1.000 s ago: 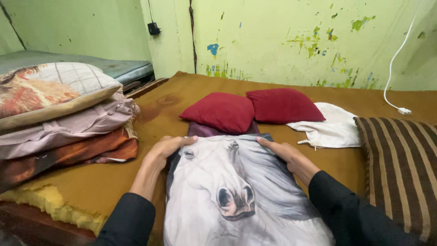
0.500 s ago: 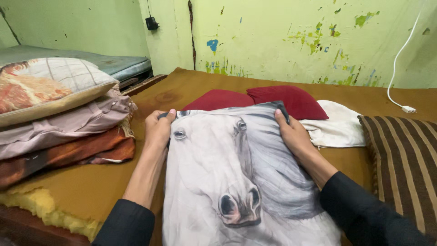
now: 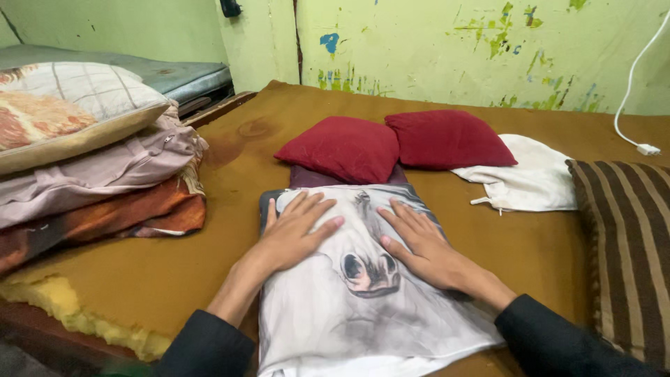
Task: The person inserts a red pillow into a beige pillowcase and places it on a stack. They then insert a second red pillow into a white pillowcase with a horse print and place it on the bed. Finally, they insert a third red pillow into a purple pillowcase and place it on the bed.
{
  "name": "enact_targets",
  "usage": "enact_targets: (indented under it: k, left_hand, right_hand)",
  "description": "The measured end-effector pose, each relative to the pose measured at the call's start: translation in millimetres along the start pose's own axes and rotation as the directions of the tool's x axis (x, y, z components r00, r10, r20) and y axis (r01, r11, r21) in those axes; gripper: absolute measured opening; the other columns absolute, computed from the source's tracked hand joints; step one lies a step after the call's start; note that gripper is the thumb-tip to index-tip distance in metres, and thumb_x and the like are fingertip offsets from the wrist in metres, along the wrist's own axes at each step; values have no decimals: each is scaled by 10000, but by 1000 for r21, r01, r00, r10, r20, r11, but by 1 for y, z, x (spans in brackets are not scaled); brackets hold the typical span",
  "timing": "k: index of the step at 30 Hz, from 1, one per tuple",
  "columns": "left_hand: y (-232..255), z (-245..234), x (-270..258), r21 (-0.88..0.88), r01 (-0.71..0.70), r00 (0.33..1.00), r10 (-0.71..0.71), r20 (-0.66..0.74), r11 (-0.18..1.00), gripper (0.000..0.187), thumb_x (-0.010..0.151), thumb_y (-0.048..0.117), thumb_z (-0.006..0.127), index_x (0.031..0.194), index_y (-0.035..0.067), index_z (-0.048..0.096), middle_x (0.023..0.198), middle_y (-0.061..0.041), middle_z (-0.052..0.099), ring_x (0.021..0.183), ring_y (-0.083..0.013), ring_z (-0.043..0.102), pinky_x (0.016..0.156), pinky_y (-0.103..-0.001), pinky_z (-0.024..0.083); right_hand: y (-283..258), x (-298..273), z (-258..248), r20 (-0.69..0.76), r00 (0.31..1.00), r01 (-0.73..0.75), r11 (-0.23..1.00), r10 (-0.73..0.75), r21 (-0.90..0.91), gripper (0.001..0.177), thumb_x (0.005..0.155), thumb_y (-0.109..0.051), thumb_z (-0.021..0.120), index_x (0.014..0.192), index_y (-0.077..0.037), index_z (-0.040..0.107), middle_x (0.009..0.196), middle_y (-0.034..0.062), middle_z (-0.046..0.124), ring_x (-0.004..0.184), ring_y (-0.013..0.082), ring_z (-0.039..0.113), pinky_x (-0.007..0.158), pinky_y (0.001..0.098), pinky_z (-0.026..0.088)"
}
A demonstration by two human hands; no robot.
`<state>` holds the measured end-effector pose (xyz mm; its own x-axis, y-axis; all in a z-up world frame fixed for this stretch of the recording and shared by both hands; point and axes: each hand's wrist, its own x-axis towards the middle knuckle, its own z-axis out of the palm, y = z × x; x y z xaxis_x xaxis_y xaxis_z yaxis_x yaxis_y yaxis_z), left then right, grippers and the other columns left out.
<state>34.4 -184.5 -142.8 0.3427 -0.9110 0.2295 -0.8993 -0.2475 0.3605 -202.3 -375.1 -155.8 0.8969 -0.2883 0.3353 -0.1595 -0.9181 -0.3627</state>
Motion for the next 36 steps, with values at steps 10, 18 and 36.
enact_targets:
  k: [10, 18, 36]
  left_hand:
    - [19, -70, -99, 22, 250, 937, -236, -258, 968, 393, 938, 444, 624, 1156, 149, 765, 1110, -120, 766, 1033, -299, 706, 910, -433, 547]
    - [30, -69, -197, -617, 170, 983, -175, 52, 769, 274, 861, 37, 640, 1131, 48, 681, 898, -117, 793, 721, -171, 753, 623, -342, 612]
    - [71, -4, -217, -646, -52, 792, -363, -491, 762, 252, 693, 45, 798, 903, 4, 664, 640, -18, 625, 574, -86, 599, 557, -255, 526]
  right_hand:
    - [-14, -82, -72, 38, 965, -258, 966, 258, 8, 467, 932, -423, 598, 1263, -99, 660, 1105, 154, 779, 1009, 254, 787, 900, 367, 602]
    - [-150, -117, -41, -174, 975, 167, 971, -137, 170, 202, 870, -221, 714, 956, -48, 773, 809, 97, 761, 661, 219, 719, 587, 361, 571]
    - [-226, -90, 45, -557, 819, 155, 988, -141, -23, 576, 691, -285, 864, 1129, -6, 615, 997, 193, 567, 943, 374, 559, 817, 467, 464]
